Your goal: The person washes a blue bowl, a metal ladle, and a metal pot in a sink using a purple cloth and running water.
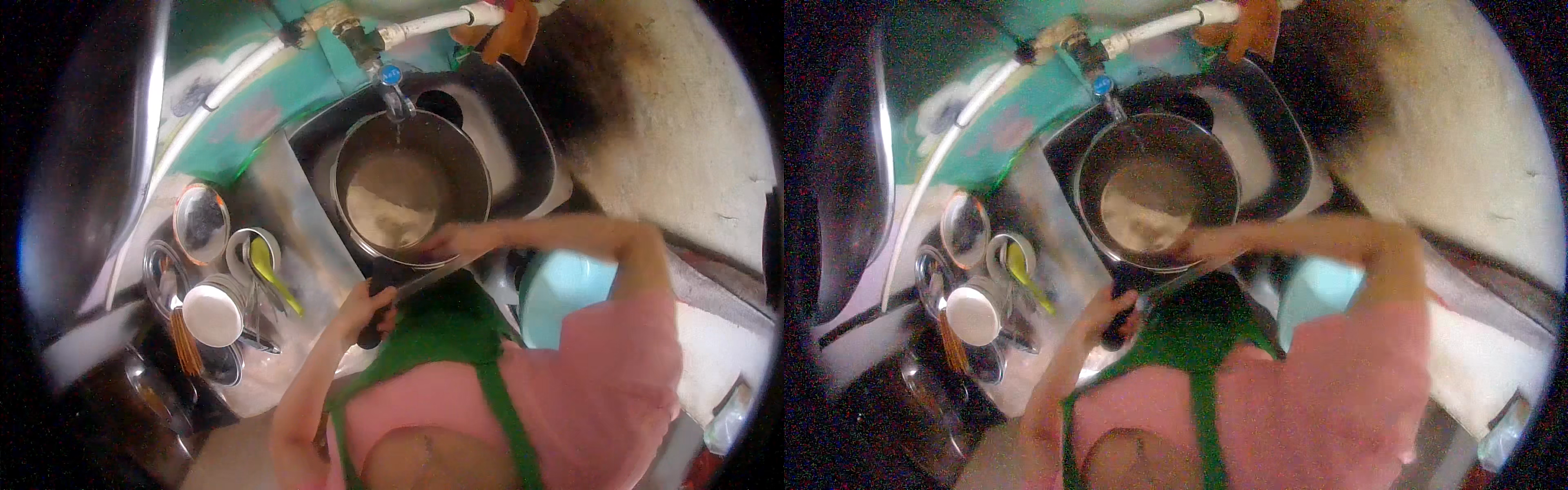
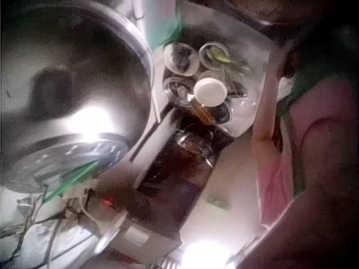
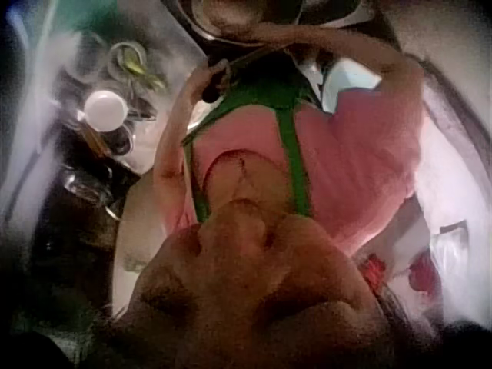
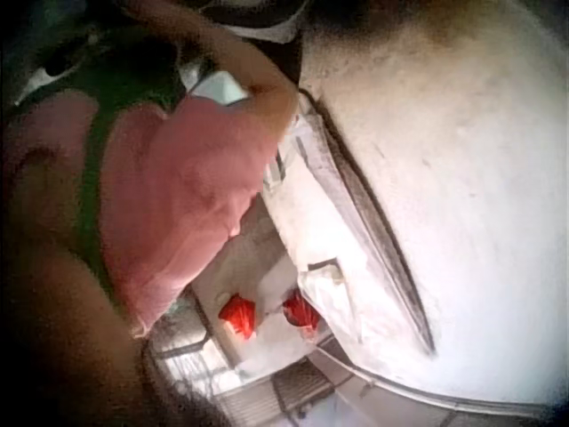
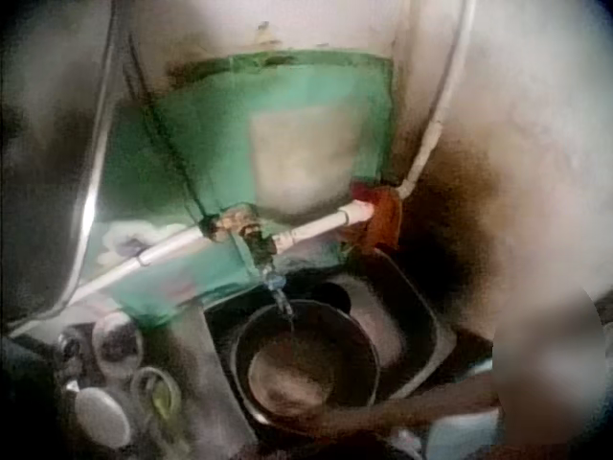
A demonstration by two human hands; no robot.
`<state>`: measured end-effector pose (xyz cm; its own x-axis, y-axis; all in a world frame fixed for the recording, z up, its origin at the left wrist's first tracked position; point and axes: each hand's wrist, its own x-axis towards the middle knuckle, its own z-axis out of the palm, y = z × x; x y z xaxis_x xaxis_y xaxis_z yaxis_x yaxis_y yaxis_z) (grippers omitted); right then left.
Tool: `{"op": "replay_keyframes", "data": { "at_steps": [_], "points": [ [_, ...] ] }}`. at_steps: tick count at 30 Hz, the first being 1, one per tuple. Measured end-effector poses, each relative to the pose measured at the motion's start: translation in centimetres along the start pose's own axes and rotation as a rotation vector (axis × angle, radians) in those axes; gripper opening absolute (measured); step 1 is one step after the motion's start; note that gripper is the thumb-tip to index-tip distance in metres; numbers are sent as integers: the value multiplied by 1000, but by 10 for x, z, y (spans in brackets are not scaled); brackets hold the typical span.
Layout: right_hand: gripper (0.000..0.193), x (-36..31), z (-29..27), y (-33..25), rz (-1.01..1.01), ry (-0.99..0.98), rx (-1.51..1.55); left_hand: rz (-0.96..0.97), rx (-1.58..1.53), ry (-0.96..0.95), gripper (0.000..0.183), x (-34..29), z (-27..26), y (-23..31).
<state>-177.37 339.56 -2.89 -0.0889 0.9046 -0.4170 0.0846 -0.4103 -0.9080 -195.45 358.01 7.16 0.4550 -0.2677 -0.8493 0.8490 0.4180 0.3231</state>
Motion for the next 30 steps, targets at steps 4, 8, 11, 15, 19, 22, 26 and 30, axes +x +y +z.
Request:
{"op": "replay_keyframes", "data": {
  "at_steps": [4, 8, 11, 15, 19, 22, 26, 30],
  "points": [
    [29, 21, -132, 22, 86, -449, -1593, -28, 37, 69, 19, 14, 9, 3],
    [20, 107, -161, 4, -629, -184, -1854, -83, -9, 19, 19, 29, 6, 5],
    [19, 132, -150, 39, -288, -114, -1194, -46, -24, -9, 19, 38, 9, 5],
    [21, 87, -114, 70, 188, 239, -904, -8, -23, 89, 19, 32, 9, 5],
    [19, 70, -16, 68, 386, 8, -945, 41, -9, 44, 20, 28, 1, -5],
    [28, 114, 41, 39, 122, 243, -444, -8, -40, 11, 19, 27, -7, -12],
    [26, 164, 17, 5, 21, 654, -657, 7, -13, 5, 20, 26, -7, -16],
    [30, 141, -70, 38, 52, 742, -507, 21, -22, 2, 20, 20, 1, -9]
  ]
}}
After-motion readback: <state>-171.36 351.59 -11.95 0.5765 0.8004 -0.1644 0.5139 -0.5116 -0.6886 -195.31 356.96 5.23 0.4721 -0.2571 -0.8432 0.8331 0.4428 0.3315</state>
